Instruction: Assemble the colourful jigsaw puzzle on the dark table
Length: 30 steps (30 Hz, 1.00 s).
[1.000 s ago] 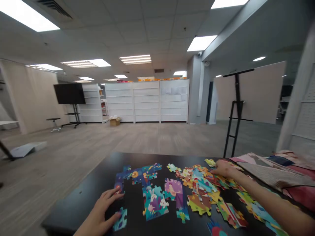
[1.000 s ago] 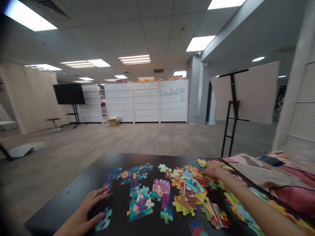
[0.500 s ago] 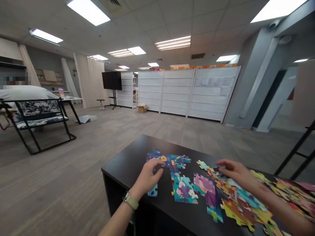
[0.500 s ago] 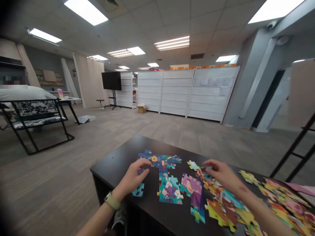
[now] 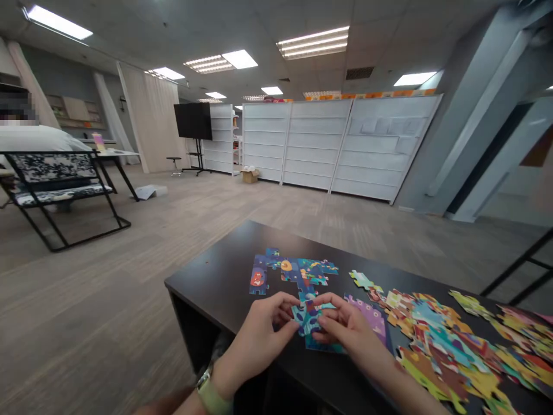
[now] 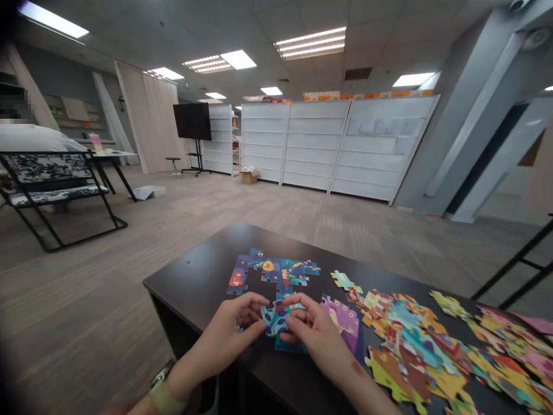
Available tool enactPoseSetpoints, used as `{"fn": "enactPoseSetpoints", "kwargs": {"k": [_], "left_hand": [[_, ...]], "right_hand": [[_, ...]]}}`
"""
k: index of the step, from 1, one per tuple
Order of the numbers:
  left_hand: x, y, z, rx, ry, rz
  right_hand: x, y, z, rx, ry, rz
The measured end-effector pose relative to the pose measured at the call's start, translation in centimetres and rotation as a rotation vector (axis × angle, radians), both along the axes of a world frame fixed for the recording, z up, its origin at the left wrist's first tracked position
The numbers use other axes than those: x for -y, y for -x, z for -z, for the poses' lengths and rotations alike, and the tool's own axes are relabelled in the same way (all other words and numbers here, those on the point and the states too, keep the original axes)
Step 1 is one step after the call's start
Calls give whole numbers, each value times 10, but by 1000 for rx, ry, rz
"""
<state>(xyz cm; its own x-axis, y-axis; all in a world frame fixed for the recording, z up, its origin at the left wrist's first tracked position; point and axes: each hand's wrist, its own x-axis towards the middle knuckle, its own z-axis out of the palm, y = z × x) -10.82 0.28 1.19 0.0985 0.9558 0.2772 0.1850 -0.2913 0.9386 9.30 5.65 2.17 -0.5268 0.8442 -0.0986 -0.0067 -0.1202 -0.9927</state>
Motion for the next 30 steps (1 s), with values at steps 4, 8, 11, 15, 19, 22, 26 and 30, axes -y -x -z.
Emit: {"fn": "enactPoseSetpoints", "kwargs": {"k": [4, 8, 11, 15, 19, 22, 26, 30], "left_hand": [[1, 1, 3, 48, 22, 9], [3, 7, 6, 32, 7, -24], [2, 10, 9, 23, 0, -44], [3, 11, 10, 23, -1, -45], [4, 12, 10, 1, -26, -52], [3, 14, 9, 7, -48, -65], [-2, 23, 7, 53, -53, -110], [-7, 35, 4, 58, -57, -128]], "right_hand": [[3, 1, -4, -4, 2, -15], [7, 0, -5, 13, -13, -47], [9, 0, -6, 7, -33, -55], [10, 1, -7, 0, -45, -62], [9, 1, -6, -2, -58, -62], [5, 0, -4, -7, -133, -31], [-3, -2, 0, -2, -227, 43], [-10, -5, 4, 8, -259, 114]]}}
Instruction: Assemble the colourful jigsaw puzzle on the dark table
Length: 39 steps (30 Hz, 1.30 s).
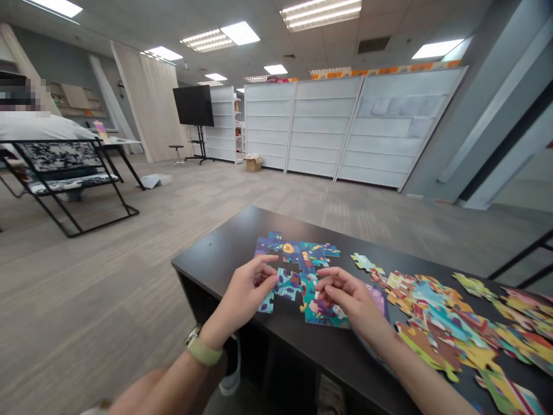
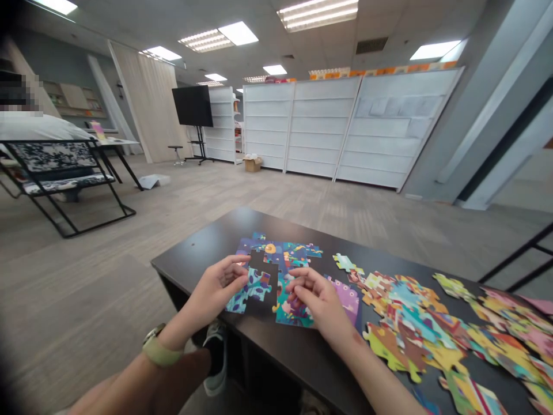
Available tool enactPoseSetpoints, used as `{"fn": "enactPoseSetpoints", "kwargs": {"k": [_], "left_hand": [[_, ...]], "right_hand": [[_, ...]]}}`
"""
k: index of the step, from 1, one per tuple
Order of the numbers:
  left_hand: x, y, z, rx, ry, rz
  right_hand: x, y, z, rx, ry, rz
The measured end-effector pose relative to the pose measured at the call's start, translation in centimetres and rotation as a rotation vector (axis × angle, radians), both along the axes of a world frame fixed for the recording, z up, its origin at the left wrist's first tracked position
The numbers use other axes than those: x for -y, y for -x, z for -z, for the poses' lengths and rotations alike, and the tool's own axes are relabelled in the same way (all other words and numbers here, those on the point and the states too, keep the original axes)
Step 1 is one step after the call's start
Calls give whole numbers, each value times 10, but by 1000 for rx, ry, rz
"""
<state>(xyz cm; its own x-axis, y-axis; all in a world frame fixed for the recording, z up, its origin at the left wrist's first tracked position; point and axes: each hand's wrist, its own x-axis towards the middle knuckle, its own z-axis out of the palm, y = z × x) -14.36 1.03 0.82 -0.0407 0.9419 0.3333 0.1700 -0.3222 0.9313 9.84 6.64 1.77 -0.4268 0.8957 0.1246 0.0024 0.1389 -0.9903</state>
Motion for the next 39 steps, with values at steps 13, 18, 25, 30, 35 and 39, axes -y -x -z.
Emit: {"fn": "enactPoseSetpoints", "kwargs": {"k": [13, 18, 25, 30, 35, 39], "left_hand": [[-39, -8, -13, -467, -29, 378], [-35, -9, -16, -593, -98, 315], [-6, -4, -22, -807, -142, 318], [-4, -9, -18, -857, -118, 328], [-4, -12, -18, -778, -109, 328], [-10, -5, -17, -671, -80, 337]], "right_hand": [[-8, -1, 6, -42, -2, 151], [-6, -1, 5, -38, 6, 125], [-5, 1, 2, -27, 6, 90], [-4, 2, 0, -19, 19, 75], [-3, 1, 1, -7, 22, 74], [-4, 2, 1, -16, 29, 75]]}}
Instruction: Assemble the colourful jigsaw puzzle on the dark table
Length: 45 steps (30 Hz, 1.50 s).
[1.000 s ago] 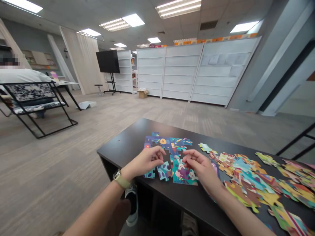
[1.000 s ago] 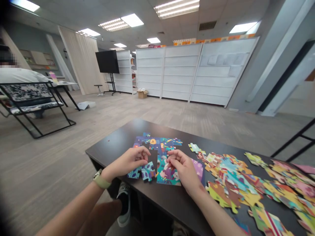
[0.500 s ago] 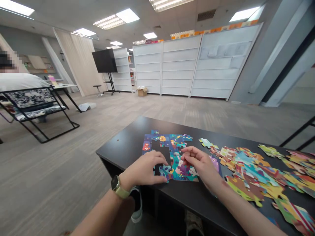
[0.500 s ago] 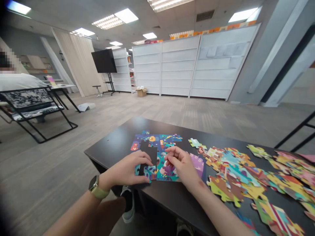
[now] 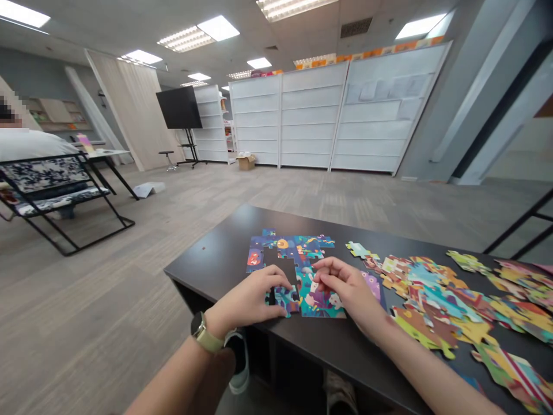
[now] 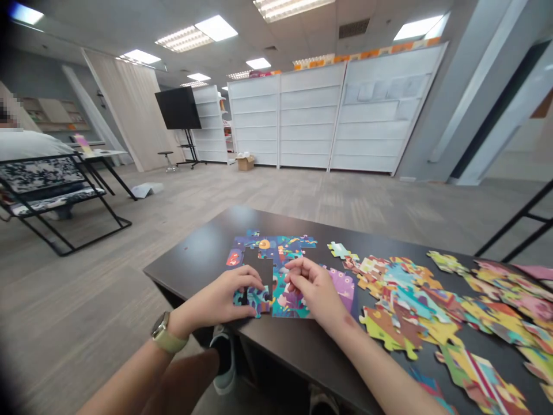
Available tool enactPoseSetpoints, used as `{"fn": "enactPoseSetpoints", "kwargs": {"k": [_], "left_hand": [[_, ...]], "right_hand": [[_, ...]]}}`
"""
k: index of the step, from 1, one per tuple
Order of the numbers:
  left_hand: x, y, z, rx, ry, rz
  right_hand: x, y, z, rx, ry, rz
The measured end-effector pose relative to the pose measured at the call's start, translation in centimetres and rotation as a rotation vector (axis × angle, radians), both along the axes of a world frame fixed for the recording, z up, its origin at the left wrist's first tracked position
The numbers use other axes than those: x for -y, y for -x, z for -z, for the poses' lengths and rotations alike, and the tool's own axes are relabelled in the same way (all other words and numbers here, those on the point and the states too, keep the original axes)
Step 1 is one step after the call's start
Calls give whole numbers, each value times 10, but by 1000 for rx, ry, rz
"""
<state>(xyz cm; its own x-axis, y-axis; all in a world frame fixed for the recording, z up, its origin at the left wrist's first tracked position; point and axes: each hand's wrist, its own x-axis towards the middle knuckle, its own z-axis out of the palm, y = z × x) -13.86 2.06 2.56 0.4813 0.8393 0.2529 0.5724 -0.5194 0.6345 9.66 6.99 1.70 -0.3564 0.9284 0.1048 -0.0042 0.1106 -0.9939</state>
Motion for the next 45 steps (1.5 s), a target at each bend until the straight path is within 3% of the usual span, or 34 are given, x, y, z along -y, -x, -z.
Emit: {"fn": "enactPoseSetpoints", "kwargs": {"k": [7, 13, 23, 32, 37, 42, 45], "left_hand": [[-21, 7, 9, 29, -5, -166], [-26, 2, 16, 45, -41, -334], [-27, 4, 21, 120, 32, -412], [-29, -17, 21, -38, -14, -467], [-26, -17, 19, -106, -75, -433], [-20, -17, 19, -136, -153, -193], [-18, -16, 19, -162, -163, -154]], "right_hand": [[1, 2, -2, -15, 3, 0], [-1, 1, 0, -5, -11, -7], [0, 3, 0, -9, -8, -4], [-1, 4, 3, -17, 3, -5], [-1, 4, 2, -20, 11, -13], [-1, 3, 1, -1, -10, -11], [-1, 3, 1, 4, -11, -11]]}}
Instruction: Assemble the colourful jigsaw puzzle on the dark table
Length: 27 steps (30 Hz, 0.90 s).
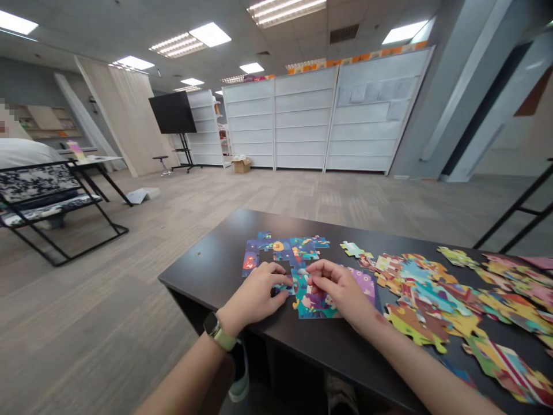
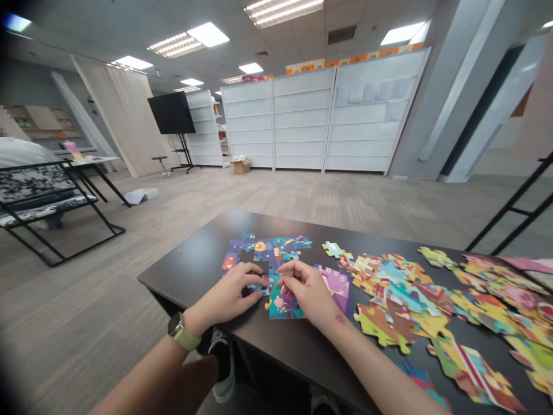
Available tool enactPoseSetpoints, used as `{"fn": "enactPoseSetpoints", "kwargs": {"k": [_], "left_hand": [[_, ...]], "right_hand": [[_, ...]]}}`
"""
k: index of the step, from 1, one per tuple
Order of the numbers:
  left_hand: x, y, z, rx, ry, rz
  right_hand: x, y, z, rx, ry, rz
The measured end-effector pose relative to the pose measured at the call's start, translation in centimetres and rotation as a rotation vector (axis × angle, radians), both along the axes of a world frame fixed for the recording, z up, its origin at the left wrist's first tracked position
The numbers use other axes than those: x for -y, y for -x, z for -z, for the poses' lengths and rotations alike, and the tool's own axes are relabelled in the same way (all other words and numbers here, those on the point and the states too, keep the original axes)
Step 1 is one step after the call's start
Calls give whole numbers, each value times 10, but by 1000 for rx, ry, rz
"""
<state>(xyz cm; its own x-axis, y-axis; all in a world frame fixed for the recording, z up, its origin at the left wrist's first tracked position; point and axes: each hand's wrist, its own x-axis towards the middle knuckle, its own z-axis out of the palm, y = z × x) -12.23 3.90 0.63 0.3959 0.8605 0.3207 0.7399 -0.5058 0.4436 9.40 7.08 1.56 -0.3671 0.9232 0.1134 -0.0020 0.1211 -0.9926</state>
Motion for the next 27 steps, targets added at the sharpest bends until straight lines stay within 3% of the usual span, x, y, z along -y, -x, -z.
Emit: {"fn": "enactPoseSetpoints", "kwargs": {"k": [14, 18, 22, 27], "left_hand": [[2, 18, -9, 109, 150, 8], [-1, 24, -7, 156, 183, -25], [-7, 24, -3, 230, 195, -9], [-17, 18, -5, 418, 260, 26]], "right_hand": [[-2, -1, 1, 76, -55, 22], [-1, -3, 7, 350, -326, 72], [1, -3, 18, 622, -670, -13], [-1, -3, 26, 705, -724, -71]]}}
